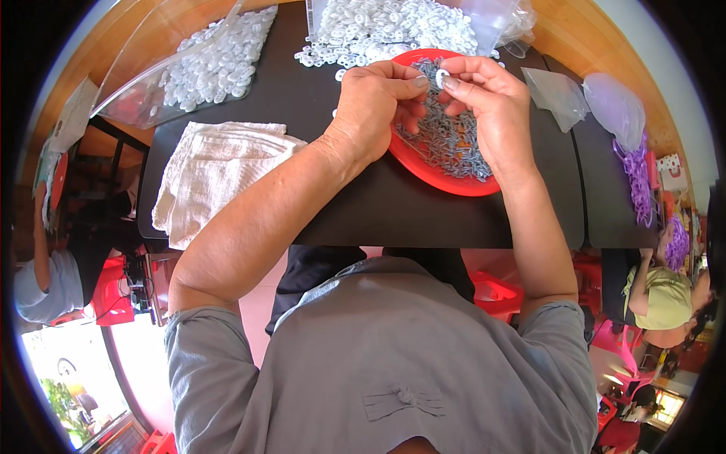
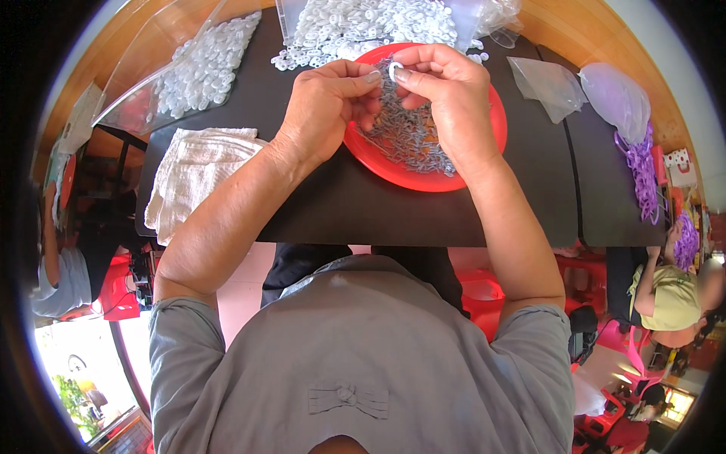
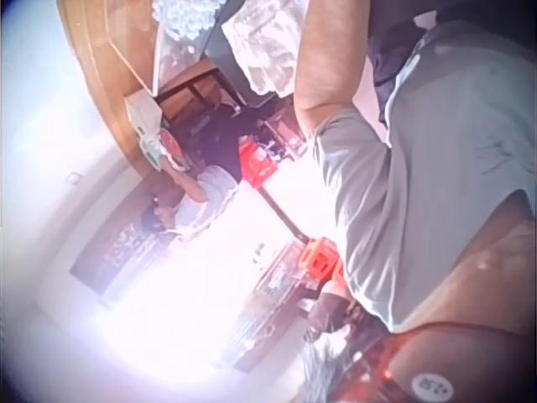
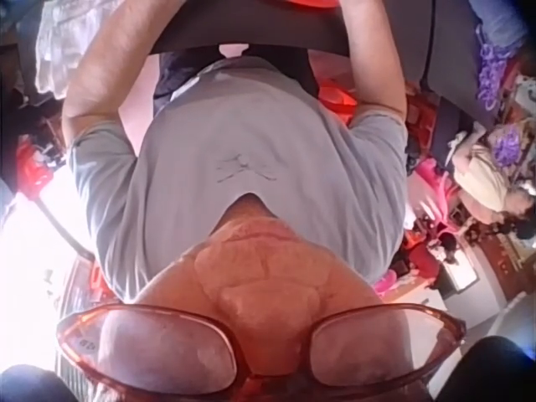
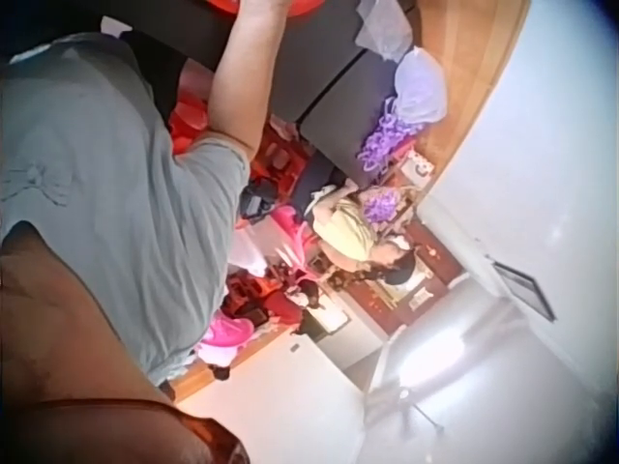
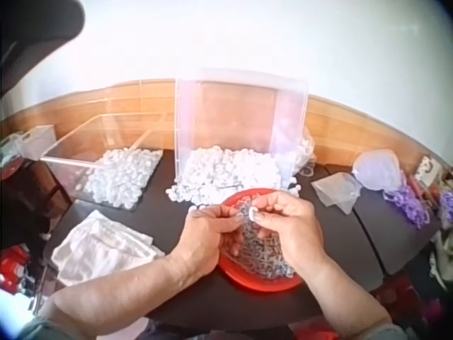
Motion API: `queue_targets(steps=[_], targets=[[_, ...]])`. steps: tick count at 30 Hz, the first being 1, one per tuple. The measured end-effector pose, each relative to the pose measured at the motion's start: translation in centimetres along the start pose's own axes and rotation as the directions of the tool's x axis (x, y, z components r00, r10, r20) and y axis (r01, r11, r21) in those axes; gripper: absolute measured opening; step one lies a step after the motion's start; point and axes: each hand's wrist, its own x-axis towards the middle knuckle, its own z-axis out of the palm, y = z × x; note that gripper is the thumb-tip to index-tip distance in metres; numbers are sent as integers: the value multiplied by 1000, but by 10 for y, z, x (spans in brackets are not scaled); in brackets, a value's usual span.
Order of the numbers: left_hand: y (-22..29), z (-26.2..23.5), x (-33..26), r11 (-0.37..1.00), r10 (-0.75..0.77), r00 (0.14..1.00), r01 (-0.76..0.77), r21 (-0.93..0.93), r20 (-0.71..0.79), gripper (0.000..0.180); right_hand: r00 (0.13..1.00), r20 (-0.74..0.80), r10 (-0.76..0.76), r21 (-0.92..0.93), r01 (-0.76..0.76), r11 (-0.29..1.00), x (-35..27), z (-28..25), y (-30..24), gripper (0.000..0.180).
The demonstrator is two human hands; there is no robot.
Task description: Manual assembly of small white plastic components with grey rubber gaskets.
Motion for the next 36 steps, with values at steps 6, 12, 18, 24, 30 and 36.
queue_targets(steps=[6, 12, 18, 24, 30, 36], targets=[[3, 1, -2, 999, 20, 1000, -19, 44, -24, 9, 1000, 2, -28, -35, 28, 999, 0, 3, -1, 17], [3, 4, -4, 997, 46, 998, -43, 64, -39, 9, 999, -13, -41, -51, 40, 998, -1, 3, -1, 16], [2, 5, -5, 993, 72, 996, -67, 102, -49, 8, 999, -20, -41, -77, 39, 996, -3, 5, -2, 16], [-3, 6, -6, 986, 120, 992, -114, 121, -41, 9, 999, 1, -43, -90, 43, 995, -4, 10, 2, 16], [-2, 6, -6, 994, 90, 996, -89, 63, -14, 9, 999, 48, -12, 32, 11, 999, 3, 2, 3, 19], [-1, 3, -5, 996, 52, 999, -51, 73, -13, 12, 997, 33, 70, 14, -70, 997, 4, -4, -1, 21]])
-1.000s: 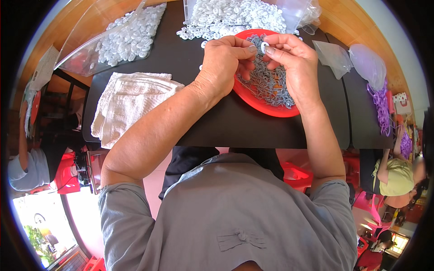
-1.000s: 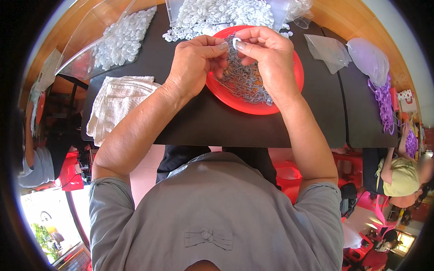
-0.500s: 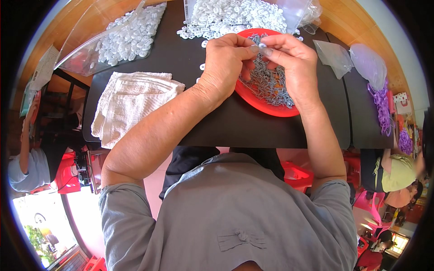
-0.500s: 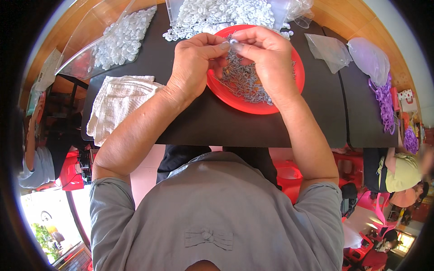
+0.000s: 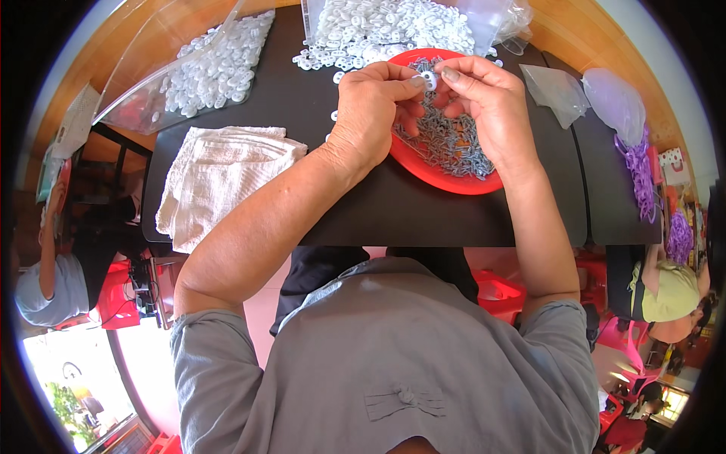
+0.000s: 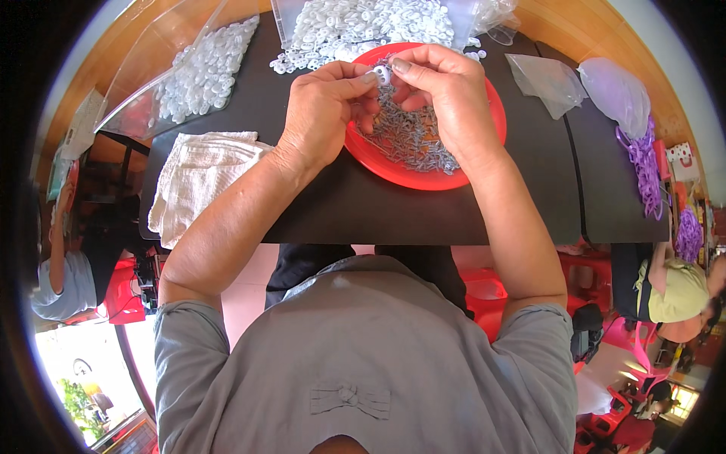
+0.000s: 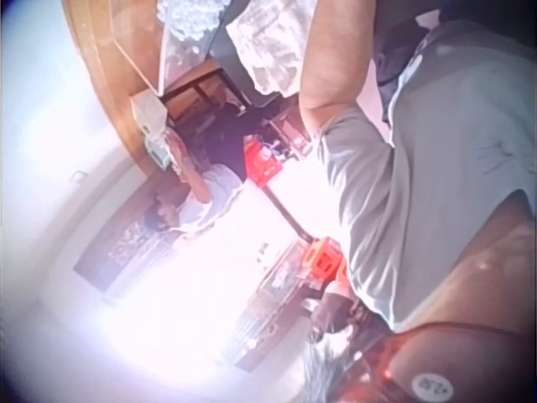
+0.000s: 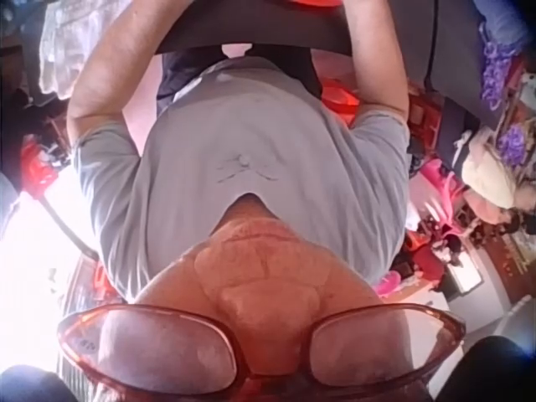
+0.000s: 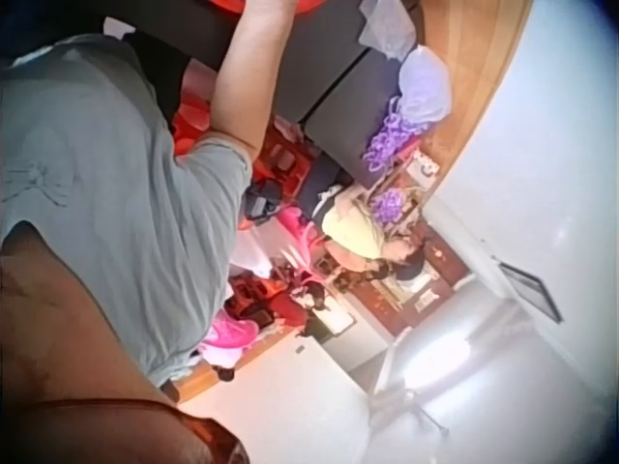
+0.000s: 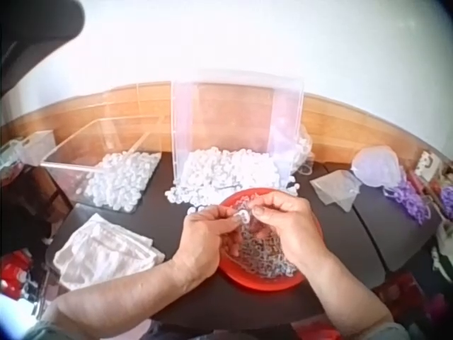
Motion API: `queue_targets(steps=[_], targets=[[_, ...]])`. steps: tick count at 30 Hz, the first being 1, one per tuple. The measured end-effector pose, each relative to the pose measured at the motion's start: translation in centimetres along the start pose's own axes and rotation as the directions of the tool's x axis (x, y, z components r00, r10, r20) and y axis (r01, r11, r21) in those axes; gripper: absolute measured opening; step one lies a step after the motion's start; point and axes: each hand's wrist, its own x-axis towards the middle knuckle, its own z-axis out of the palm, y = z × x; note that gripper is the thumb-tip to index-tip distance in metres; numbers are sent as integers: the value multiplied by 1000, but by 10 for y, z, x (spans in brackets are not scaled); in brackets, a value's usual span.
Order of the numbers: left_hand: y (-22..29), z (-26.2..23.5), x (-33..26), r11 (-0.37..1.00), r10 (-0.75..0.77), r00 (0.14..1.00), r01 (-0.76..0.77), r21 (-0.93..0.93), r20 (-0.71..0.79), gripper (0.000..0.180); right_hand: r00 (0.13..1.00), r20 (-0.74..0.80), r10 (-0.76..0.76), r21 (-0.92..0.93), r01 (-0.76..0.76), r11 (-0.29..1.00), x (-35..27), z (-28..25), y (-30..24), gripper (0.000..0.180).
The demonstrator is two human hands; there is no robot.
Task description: Manual assembly of small white plastic components with grey rubber gaskets.
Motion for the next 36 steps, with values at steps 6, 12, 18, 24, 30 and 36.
queue_targets(steps=[6, 12, 18, 24, 30, 36], targets=[[0, 0, 2, 1000, 0, 1000, 0, -22, 24, 11, 995, 83, 60, -123, -49, 991, -1, -2, -1, 21], [12, 4, -2, 999, 45, 985, -42, -21, 165, 19, 974, 220, 49, -18, -46, 999, 1, -23, -12, 22], [10, 0, -3, 986, 136, 948, -159, 59, 286, 30, 934, 347, 83, -1, -88, 996, -1, -26, -16, 22], [12, 5, -8, 955, 217, 934, -264, 137, 285, 26, 940, 325, 108, 48, -131, 990, -4, -19, -18, 23], [16, 6, -13, 958, 197, 942, -244, 151, 273, 27, 935, 334, 116, 92, -155, 984, -6, -19, -18, 24], [16, 4, -16, 960, 210, 942, -249, 125, 263, 24, 935, 326, 139, 150, -196, 969, -9, -10, -18, 21]])
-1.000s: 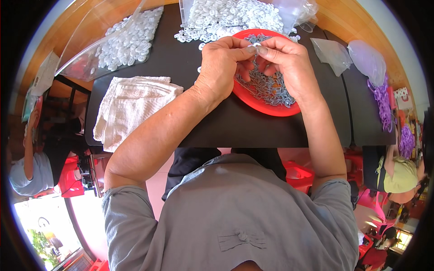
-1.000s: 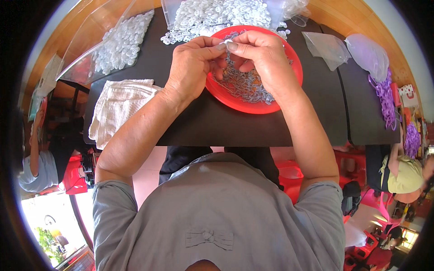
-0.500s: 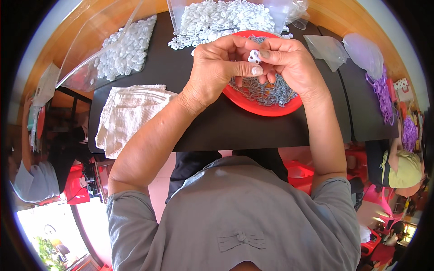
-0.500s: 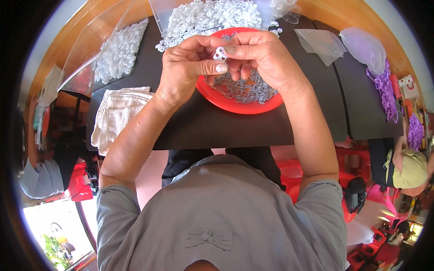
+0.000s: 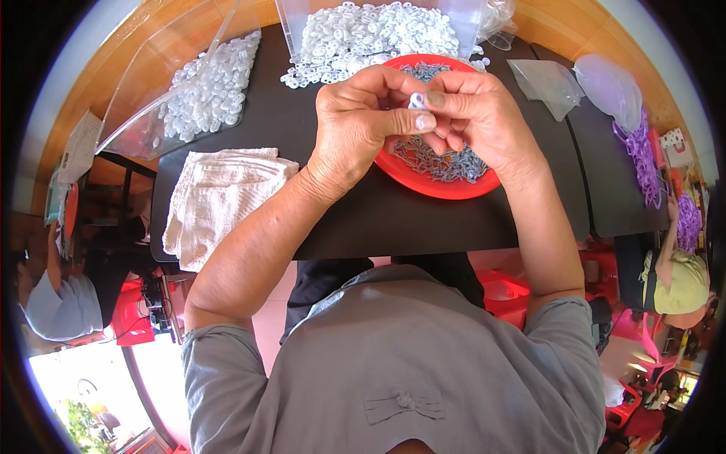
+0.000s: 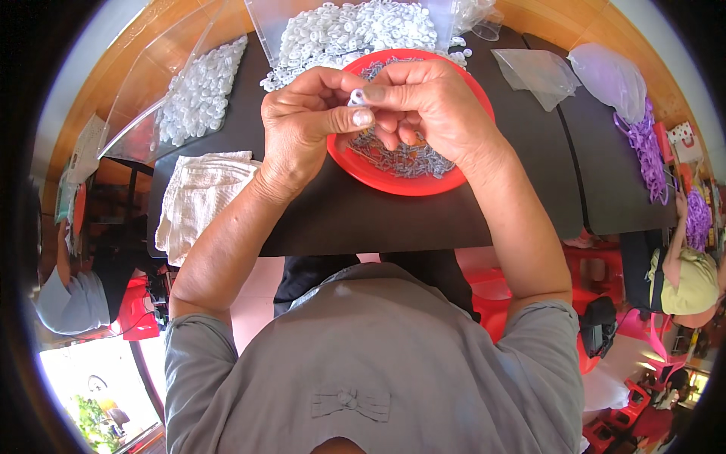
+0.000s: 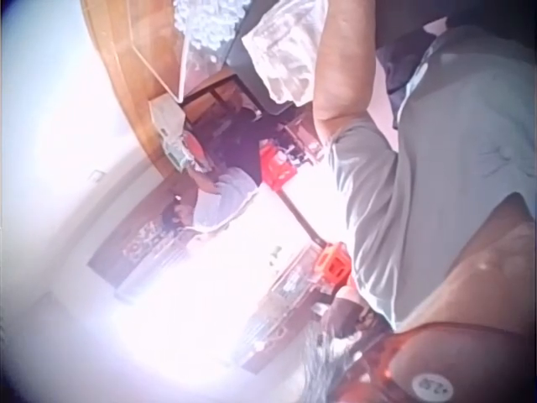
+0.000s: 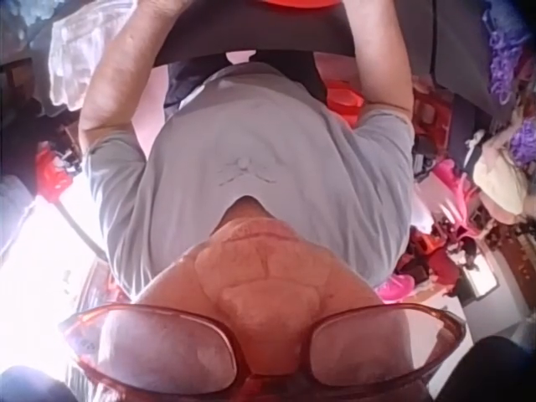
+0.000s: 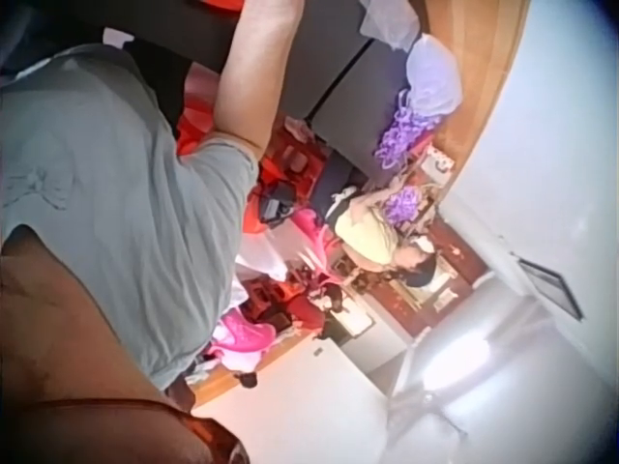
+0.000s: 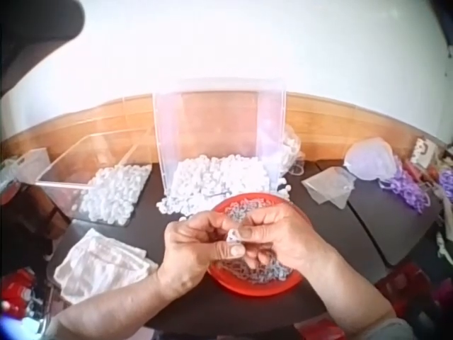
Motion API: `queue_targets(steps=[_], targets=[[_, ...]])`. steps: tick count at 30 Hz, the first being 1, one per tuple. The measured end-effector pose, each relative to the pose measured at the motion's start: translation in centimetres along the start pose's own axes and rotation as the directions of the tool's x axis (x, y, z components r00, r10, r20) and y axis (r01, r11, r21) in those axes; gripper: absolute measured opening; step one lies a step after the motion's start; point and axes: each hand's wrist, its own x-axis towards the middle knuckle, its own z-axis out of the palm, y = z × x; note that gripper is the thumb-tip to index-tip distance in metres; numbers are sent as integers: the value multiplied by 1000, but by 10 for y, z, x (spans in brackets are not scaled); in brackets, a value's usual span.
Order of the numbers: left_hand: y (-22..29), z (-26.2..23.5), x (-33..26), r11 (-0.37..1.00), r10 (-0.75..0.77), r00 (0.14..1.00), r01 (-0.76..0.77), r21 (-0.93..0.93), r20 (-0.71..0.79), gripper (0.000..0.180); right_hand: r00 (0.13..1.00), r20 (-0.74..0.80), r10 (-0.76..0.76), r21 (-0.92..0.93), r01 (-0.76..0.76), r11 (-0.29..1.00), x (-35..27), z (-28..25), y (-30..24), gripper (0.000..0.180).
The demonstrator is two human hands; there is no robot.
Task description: Manual assembly of small white plastic components with grey rubber gaskets.
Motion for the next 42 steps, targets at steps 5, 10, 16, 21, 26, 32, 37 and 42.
queue_targets(steps=[5, 10, 16, 21, 26, 32, 37, 42], targets=[[0, 5, -2, 978, 85, 996, -77, -193, 34, 19, 999, 32, -7, 51, 5, 999, -1, 2, 1, 20], [4, 6, -2, 987, 97, 995, -94, -128, 19, 17, 991, 129, -21, 119, 6, 993, 1, 1, 1, 23], [2, 3, -3, 990, 101, 994, -96, -100, 46, 19, 982, 184, -29, 232, -15, 973, 1, 0, 8, 22], [-3, 5, -3, 982, 167, 985, -162, -99, 44, 20, 994, 95, -52, 99, 43, 994, -5, 8, -4, 22], [-2, 14, -4, 957, 289, 957, -290, 6, 30, 23, 994, 44, -99, -34, 101, 994, -7, 4, -8, 21], [-2, 9, -9, 979, 202, 979, -203, 7, 32, 22, 983, 175, -57, 110, 38, 993, -2, -4, 3, 17], [0, 10, -12, 980, 197, 978, -195, -27, 70, 23, 979, 194, -57, 179, 22, 984, -2, -2, 5, 17], [-2, 8, -9, 984, 177, 982, -176, -19, 66, 23, 982, 187, -20, 177, -14, 984, -2, 2, 5, 21]])
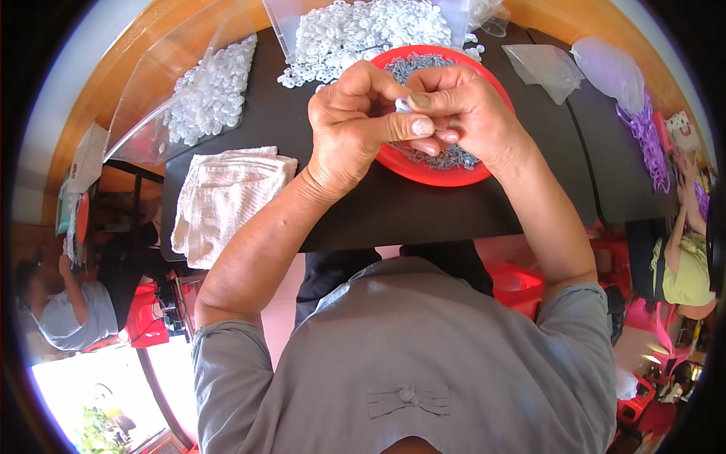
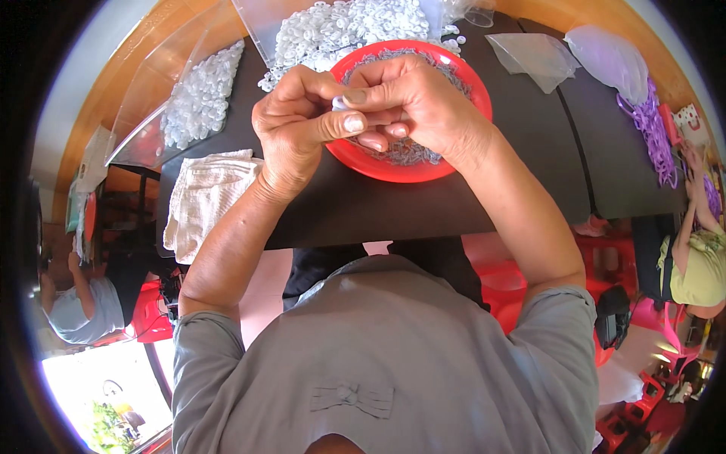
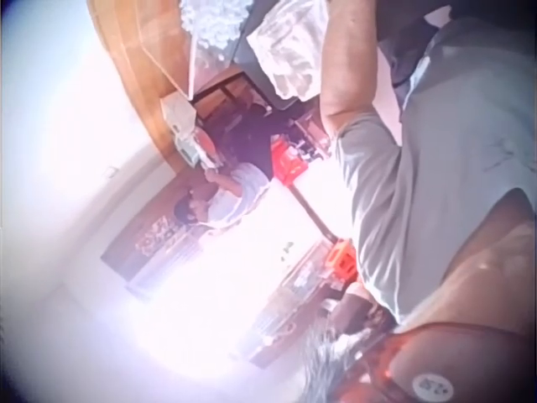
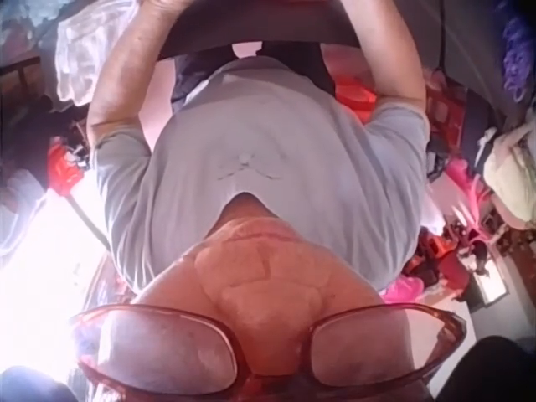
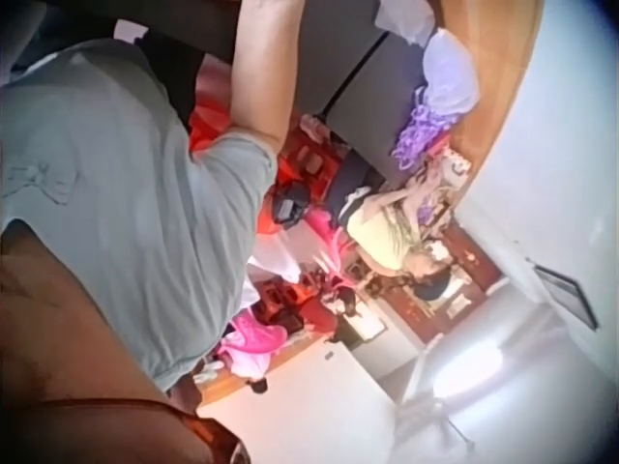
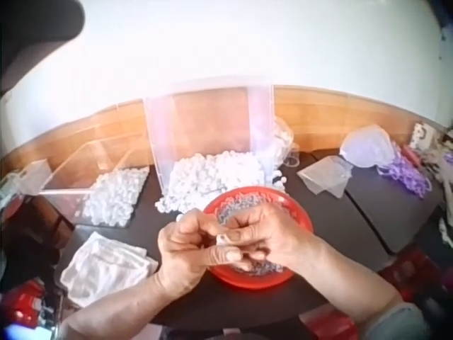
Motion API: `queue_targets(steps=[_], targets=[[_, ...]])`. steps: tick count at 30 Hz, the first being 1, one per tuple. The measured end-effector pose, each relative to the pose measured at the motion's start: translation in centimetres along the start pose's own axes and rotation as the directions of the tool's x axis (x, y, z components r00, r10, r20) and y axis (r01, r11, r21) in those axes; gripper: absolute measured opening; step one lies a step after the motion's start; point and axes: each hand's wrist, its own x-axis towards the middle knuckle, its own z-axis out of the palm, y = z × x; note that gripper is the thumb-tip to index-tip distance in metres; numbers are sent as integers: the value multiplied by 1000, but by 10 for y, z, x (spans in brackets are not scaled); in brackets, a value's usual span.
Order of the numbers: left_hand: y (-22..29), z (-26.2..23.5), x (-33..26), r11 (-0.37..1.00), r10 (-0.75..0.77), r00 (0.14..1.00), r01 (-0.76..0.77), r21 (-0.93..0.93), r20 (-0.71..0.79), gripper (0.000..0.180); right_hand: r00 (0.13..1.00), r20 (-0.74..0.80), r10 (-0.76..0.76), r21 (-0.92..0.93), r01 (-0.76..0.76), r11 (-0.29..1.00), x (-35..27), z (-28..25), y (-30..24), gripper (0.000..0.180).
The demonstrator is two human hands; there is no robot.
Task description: Manual assembly of small white plastic components with grey rubber gaskets.
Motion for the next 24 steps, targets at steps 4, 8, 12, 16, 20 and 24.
queue_targets(steps=[4, 8, 12, 16, 20, 24], targets=[[4, 0, 2, 999, 10, 1000, -9, -35, 19, 22, 1000, 24, -5, 27, 4, 1000, 3, 0, 1, 22], [-11, 2, 8, 999, 49, 996, -49, 4, -68, 19, 996, -86, -35, -41, 31, 999, 3, 3, -3, 22], [-12, 4, 15, 993, -88, 968, 103, 50, -233, 15, 924, -295, -243, -274, 162, 948, 5, 0, -1, 20], [-10, -1, 13, 974, -212, 938, 227, 24, -274, 14, 867, -367, -337, -385, 188, 903, 7, 4, 4, 18], [-6, -1, 13, 969, -224, 936, 244, 41, -272, 16, 860, -367, -355, -400, 198, 895, 8, 11, 5, 17], [-6, -6, 13, 963, -230, 938, 258, 79, -260, 14, 874, -348, -338, -444, 164, 881, 7, 12, 4, 18]])
